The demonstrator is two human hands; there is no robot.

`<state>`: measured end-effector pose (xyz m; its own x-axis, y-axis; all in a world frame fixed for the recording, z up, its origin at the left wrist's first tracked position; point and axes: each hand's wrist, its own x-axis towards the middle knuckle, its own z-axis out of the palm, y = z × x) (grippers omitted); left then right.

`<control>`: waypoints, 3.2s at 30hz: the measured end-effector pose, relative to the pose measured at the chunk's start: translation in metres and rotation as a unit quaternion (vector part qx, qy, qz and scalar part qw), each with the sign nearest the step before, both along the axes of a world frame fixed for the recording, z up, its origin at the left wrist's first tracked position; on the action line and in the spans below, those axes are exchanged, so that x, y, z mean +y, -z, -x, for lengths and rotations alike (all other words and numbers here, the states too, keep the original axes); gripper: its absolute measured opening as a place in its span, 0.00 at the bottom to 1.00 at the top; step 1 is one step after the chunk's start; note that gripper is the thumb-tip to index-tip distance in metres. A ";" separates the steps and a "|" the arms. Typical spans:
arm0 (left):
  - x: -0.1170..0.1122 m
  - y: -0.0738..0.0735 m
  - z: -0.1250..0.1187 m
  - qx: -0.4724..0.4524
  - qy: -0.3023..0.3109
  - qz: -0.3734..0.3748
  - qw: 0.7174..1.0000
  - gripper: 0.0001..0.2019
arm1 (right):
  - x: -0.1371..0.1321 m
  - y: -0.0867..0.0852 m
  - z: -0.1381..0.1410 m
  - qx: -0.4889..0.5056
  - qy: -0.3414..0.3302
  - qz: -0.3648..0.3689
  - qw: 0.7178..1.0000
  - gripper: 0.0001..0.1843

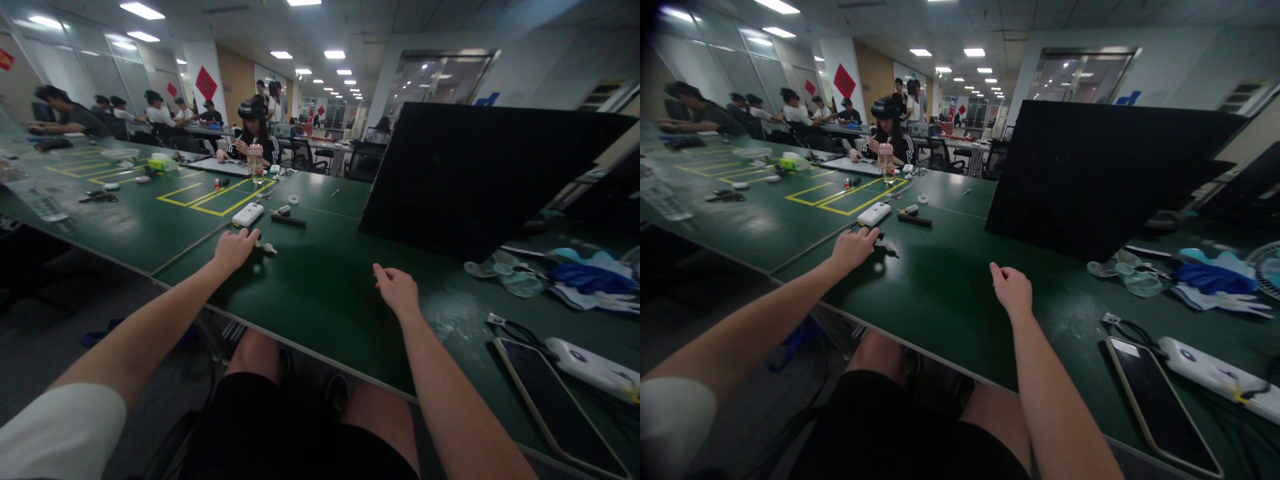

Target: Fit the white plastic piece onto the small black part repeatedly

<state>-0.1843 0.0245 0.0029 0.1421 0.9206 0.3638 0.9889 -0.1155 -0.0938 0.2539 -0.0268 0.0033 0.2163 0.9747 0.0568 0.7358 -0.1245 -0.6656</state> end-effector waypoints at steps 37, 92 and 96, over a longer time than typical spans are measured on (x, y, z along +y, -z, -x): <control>-0.002 0.016 -0.271 -0.761 0.120 0.317 0.552 0.25 | -0.003 0.003 0.007 -0.149 -0.155 0.004 0.977 0.22; -0.017 0.010 -0.192 -0.335 0.231 0.150 0.901 0.21 | -0.005 0.002 0.019 -0.074 -0.138 -0.052 0.986 0.15; -0.018 0.008 -0.192 -0.313 0.227 0.145 0.911 0.21 | -0.006 -0.002 0.016 -0.121 -0.137 -0.022 0.983 0.16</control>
<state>0.0074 0.0070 -0.0050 0.3805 0.8891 0.2545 0.6821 -0.4556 0.5720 0.2377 -0.0323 0.0048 -0.0795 0.9899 0.1175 0.8747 0.1258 -0.4681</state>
